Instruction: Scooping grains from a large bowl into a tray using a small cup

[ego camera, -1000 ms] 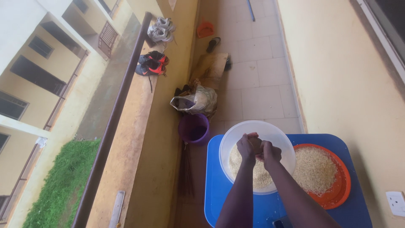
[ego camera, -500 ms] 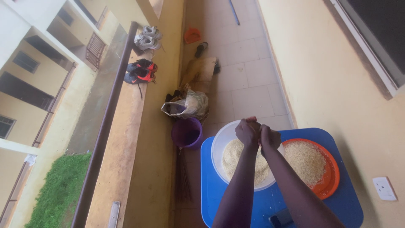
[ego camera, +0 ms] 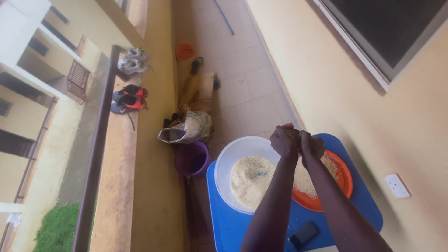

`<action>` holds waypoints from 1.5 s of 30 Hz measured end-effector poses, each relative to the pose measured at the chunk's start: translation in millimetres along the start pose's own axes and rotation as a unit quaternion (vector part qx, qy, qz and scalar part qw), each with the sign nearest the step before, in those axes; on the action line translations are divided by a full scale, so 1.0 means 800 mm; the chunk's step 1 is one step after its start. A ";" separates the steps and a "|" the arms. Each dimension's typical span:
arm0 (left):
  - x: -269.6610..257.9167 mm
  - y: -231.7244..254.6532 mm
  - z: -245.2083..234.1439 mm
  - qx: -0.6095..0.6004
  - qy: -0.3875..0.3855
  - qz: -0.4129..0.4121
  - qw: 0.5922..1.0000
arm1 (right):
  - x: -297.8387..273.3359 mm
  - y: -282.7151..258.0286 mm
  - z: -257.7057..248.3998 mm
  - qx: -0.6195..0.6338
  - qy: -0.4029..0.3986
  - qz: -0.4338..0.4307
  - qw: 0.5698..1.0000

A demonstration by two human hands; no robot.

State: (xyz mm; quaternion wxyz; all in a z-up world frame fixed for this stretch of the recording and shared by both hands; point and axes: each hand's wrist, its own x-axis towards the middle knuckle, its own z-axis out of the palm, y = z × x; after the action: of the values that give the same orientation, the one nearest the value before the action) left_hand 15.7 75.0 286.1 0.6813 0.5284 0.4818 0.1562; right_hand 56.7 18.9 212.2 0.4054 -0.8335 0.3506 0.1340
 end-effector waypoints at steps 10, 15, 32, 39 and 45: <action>-0.049 -0.043 0.042 0.009 -0.099 -0.034 0.994 | 0.055 0.074 -0.049 0.059 0.022 -0.065 0.996; 0.033 -0.184 0.070 0.104 -0.169 -0.015 0.980 | 0.149 0.144 -0.007 -0.006 0.035 -0.102 0.994; 0.101 -0.350 0.065 0.114 -0.122 -0.266 0.949 | 0.050 0.195 -0.047 -0.185 0.157 -0.535 0.809; 0.007 -0.237 0.034 0.230 -0.247 -0.119 0.934 | 0.062 0.202 -0.029 -0.165 0.188 -0.564 0.787; 0.023 -0.215 0.034 0.043 -0.255 -0.014 0.966 | 0.034 0.157 -0.039 -0.048 0.158 -0.446 0.880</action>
State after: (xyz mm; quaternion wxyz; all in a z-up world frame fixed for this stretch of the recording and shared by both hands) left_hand -4.2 5.3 127.2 0.7603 0.5728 0.3061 -0.0145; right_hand -12.7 -71.6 145.2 0.3207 -0.9303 -0.0062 -0.1777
